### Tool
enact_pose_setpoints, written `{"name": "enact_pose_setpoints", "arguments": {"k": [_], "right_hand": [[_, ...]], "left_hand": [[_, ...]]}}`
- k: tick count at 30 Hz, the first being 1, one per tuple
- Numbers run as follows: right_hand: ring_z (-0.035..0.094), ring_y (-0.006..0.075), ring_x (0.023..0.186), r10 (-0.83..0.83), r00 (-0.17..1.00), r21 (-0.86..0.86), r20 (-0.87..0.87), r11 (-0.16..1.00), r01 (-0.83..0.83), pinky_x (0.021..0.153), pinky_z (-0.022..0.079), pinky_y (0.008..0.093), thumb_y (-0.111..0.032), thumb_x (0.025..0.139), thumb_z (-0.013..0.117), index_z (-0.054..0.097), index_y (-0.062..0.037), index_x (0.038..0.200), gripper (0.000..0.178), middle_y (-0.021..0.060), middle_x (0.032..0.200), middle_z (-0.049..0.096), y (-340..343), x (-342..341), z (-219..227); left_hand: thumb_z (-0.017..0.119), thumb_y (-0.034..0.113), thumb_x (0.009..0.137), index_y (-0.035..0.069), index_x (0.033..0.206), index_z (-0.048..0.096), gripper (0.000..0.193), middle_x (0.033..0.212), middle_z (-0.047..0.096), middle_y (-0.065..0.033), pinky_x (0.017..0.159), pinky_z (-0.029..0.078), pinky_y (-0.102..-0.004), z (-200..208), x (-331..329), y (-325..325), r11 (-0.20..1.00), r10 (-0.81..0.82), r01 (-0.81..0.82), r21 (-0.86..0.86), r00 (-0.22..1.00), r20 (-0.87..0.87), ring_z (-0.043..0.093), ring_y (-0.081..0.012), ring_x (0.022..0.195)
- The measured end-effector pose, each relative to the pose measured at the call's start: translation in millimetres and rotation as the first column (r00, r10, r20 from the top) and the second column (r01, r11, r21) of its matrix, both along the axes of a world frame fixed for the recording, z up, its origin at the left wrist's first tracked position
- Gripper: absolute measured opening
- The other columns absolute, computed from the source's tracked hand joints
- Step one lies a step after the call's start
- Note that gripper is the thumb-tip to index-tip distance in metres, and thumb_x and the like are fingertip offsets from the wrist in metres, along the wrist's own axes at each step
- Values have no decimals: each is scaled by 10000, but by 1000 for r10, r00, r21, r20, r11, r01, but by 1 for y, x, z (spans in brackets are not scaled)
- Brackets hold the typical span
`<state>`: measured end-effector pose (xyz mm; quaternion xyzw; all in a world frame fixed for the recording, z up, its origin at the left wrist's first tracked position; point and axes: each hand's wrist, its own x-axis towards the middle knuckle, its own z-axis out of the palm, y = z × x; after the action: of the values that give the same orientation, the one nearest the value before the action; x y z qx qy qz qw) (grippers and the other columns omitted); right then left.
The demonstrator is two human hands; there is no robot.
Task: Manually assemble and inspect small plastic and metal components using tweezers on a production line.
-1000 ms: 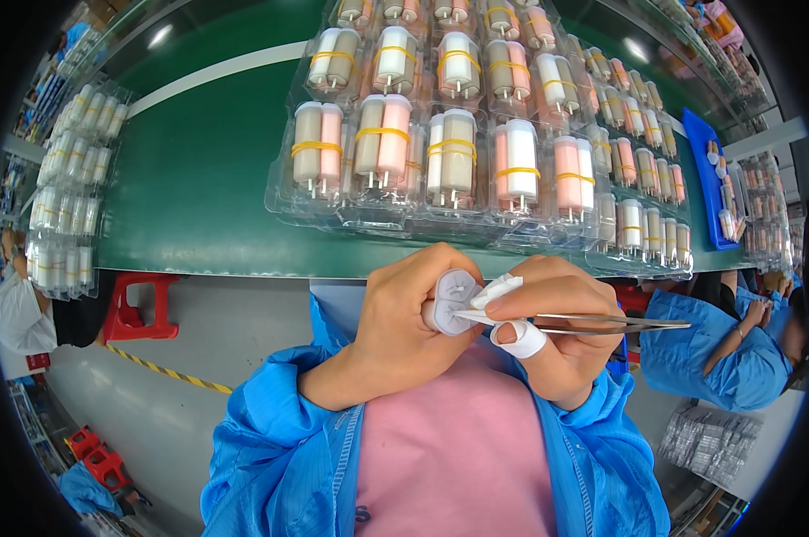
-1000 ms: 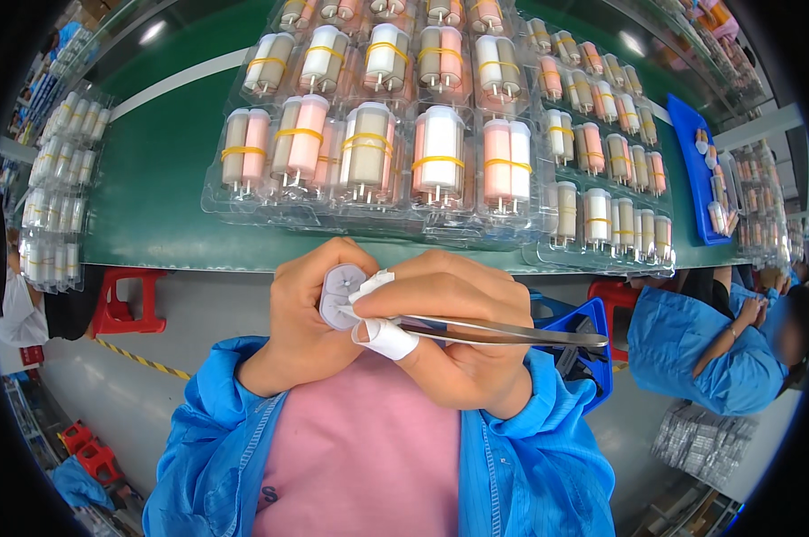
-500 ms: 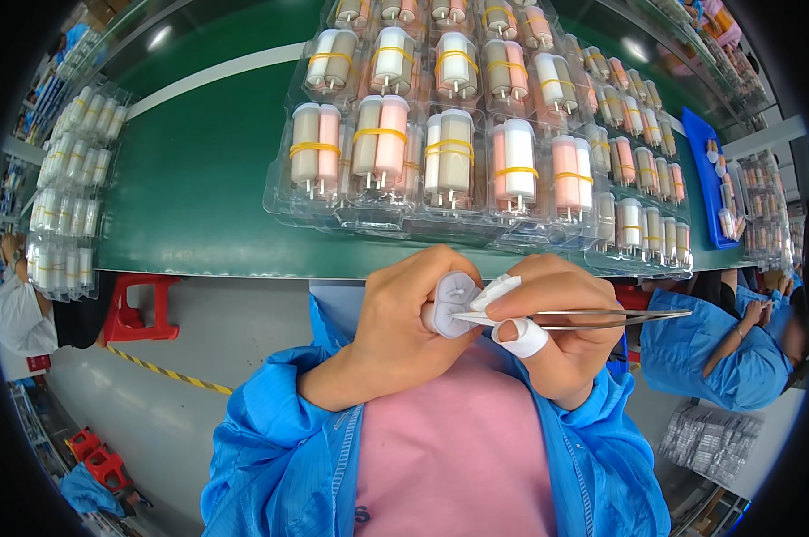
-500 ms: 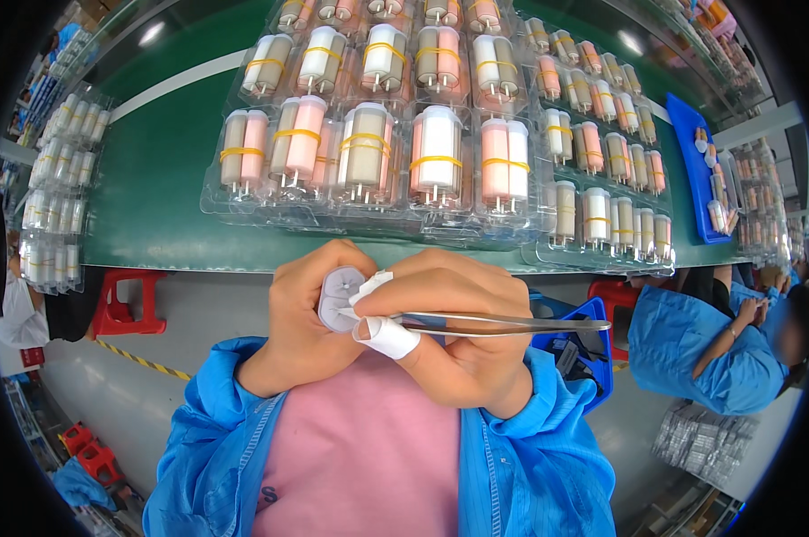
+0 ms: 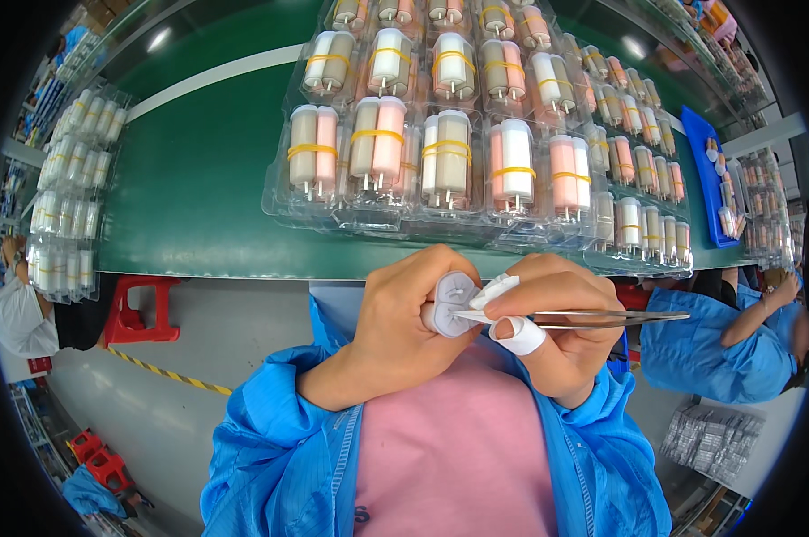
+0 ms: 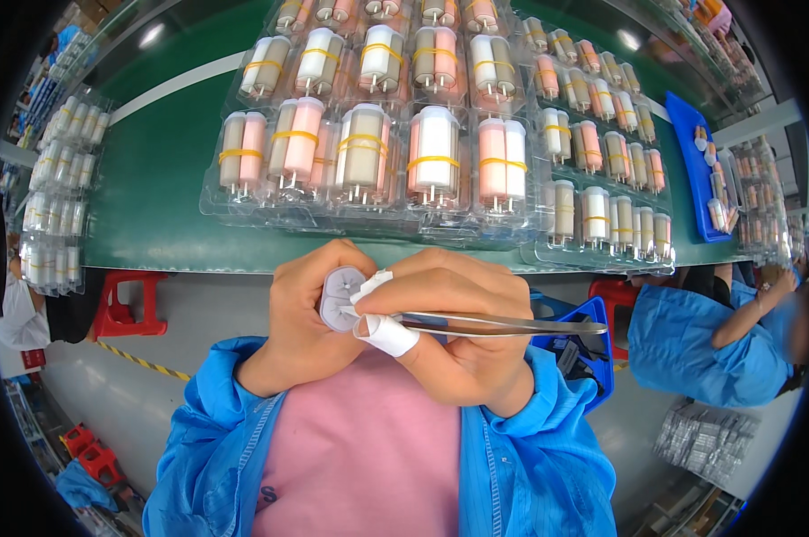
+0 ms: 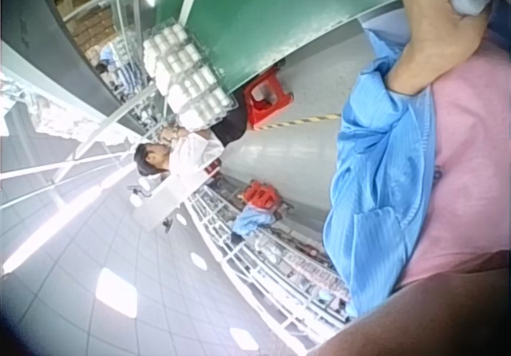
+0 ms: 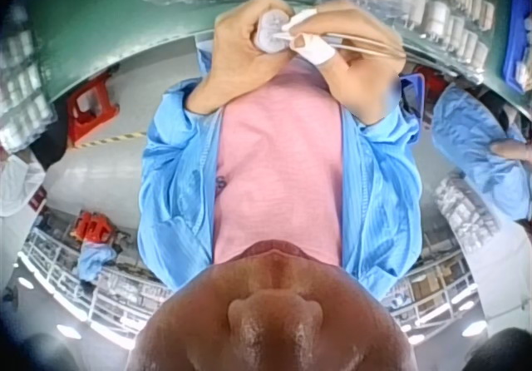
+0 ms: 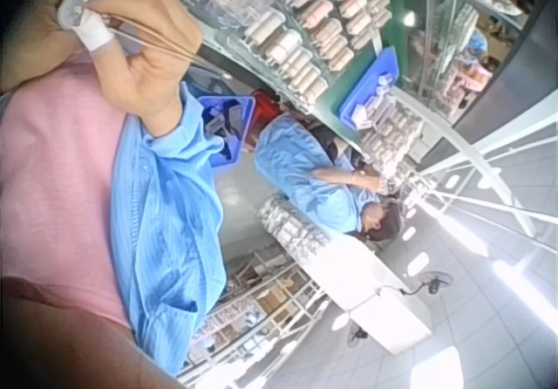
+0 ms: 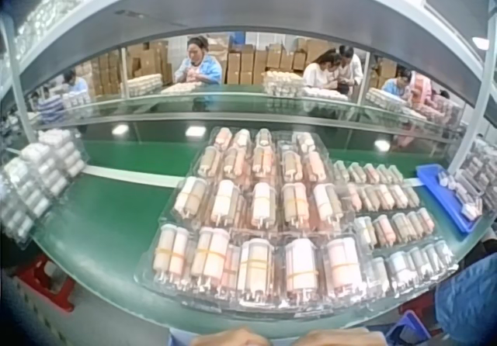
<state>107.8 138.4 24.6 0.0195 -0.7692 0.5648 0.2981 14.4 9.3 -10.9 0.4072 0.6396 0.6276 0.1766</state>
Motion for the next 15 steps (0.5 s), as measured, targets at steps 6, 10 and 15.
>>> {"name": "enact_pose_setpoints", "arguments": {"k": [6, 10, 15], "right_hand": [[663, 201, 666, 18, 1000, 3, -18, 1000, -18, 575, 526, 265, -3, 680, 739, 690, 9, 819, 148, 125, 775, 679, 1, 0, 0], [664, 203, 675, 15, 1000, 12, 2, 1000, -15, 583, 528, 267, -5, 684, 738, 690, 12, 828, 153, 124, 775, 680, 1, 1, 1], [664, 203, 675, 18, 1000, -4, -6, 1000, -18, 585, 527, 265, -9, 693, 734, 689, 11, 832, 147, 123, 778, 681, 0, 1, 1]], "left_hand": [[731, -29, 621, 34, 818, 555, 272, 711, 585, -95, 515, 436, -301, 2, -1, 0, 1000, -22, 22, 22, 999, 24, 594, -223, 598], [730, -29, 619, 34, 821, 554, 275, 709, 583, -94, 513, 434, -299, 1, -1, 0, 1000, -13, 13, 11, 1000, 7, 594, -220, 597], [735, -27, 616, 34, 817, 552, 278, 708, 583, -93, 512, 435, -297, 2, -1, 0, 1000, -14, 14, 11, 1000, 15, 593, -215, 595]]}}
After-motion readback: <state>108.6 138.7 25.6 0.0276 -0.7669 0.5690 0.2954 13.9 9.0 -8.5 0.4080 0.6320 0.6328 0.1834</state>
